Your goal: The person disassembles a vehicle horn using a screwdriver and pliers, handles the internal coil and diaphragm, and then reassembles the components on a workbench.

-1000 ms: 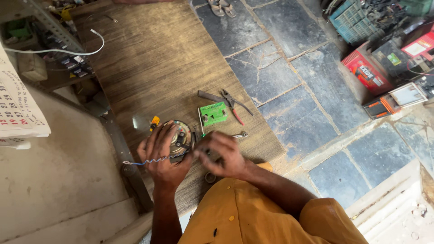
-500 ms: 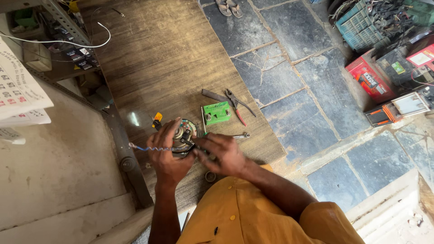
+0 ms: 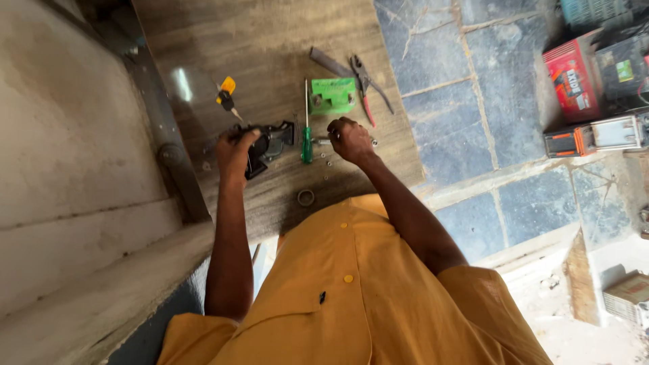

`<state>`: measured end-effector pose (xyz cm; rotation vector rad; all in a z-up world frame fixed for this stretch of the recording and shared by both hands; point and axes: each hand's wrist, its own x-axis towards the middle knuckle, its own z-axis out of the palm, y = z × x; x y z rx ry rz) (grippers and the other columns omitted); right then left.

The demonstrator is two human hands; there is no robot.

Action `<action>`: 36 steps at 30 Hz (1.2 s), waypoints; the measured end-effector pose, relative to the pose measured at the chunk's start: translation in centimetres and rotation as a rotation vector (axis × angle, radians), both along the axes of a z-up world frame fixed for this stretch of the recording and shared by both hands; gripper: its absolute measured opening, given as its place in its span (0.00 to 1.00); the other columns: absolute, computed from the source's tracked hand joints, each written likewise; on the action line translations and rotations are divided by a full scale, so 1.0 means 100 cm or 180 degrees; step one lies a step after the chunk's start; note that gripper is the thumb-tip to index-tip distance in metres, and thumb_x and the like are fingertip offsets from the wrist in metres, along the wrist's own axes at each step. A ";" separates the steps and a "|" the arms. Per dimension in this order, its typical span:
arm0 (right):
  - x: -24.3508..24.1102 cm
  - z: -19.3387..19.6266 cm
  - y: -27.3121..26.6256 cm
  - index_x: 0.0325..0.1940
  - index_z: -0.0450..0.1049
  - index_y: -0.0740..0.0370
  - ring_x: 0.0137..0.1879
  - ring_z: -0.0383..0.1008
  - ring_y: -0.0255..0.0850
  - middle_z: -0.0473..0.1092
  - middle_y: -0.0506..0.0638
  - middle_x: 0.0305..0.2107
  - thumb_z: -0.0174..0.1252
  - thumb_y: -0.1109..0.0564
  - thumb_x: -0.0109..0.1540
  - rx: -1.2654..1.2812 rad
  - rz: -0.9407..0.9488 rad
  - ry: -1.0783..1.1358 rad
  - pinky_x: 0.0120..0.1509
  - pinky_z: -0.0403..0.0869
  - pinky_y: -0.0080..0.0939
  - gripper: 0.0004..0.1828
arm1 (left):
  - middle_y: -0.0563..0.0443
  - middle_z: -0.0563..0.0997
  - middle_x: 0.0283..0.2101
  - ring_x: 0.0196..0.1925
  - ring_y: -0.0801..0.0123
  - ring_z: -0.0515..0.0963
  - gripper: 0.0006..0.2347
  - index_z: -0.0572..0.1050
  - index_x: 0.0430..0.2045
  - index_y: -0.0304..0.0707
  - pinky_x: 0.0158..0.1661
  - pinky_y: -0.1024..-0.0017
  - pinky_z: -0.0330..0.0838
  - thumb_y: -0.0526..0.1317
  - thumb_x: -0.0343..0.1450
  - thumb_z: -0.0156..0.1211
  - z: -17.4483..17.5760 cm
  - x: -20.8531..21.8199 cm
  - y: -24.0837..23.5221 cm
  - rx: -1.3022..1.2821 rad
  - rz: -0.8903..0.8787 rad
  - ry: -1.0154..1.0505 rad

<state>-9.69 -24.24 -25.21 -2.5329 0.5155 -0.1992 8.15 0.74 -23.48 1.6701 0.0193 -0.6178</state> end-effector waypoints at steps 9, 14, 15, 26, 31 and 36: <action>0.036 -0.024 0.038 0.57 0.71 0.61 0.57 0.72 0.56 0.70 0.60 0.53 0.61 0.61 0.58 -0.0687 0.1073 0.0007 0.56 0.75 0.52 0.22 | 0.52 0.82 0.38 0.39 0.70 0.82 0.15 0.78 0.41 0.37 0.39 0.72 0.77 0.46 0.66 0.67 0.011 0.014 0.026 -0.1114 0.0692 0.1192; 0.056 -0.041 0.052 0.64 0.61 0.70 0.59 0.69 0.59 0.70 0.63 0.49 0.65 0.54 0.59 -0.0755 0.0886 0.0511 0.62 0.70 0.56 0.34 | 0.51 0.83 0.41 0.42 0.69 0.84 0.20 0.76 0.46 0.36 0.42 0.71 0.79 0.49 0.67 0.68 0.026 0.013 0.027 -0.1449 0.0436 0.1168; 0.057 -0.045 0.051 0.65 0.60 0.70 0.59 0.68 0.59 0.70 0.64 0.49 0.65 0.54 0.59 -0.0692 0.0770 0.0505 0.62 0.70 0.56 0.35 | 0.50 0.83 0.41 0.42 0.69 0.83 0.21 0.76 0.46 0.35 0.43 0.71 0.79 0.50 0.67 0.69 0.032 0.011 0.022 -0.1395 0.0308 0.0993; 0.063 -0.060 0.049 0.58 0.62 0.64 0.48 0.77 0.59 0.76 0.62 0.36 0.66 0.58 0.56 -0.0415 -0.0082 0.1027 0.57 0.72 0.59 0.30 | 0.45 0.81 0.50 0.54 0.66 0.80 0.26 0.72 0.58 0.30 0.56 0.69 0.74 0.51 0.71 0.63 0.135 -0.026 -0.017 -0.1609 -0.0387 -0.0272; 0.056 -0.059 0.050 0.53 0.62 0.69 0.48 0.75 0.60 0.74 0.63 0.37 0.71 0.53 0.50 -0.0225 -0.0135 0.1232 0.59 0.68 0.62 0.35 | 0.43 0.82 0.52 0.54 0.63 0.81 0.26 0.72 0.59 0.30 0.57 0.69 0.76 0.50 0.72 0.63 0.159 -0.035 -0.021 -0.2215 -0.0608 -0.0054; 0.043 -0.069 0.040 0.51 0.70 0.66 0.51 0.73 0.61 0.74 0.63 0.40 0.66 0.57 0.51 -0.0445 -0.0031 0.1016 0.59 0.69 0.61 0.25 | 0.44 0.79 0.55 0.57 0.64 0.80 0.25 0.70 0.60 0.31 0.59 0.68 0.76 0.42 0.70 0.69 0.184 -0.050 -0.021 -0.1986 -0.0862 -0.0874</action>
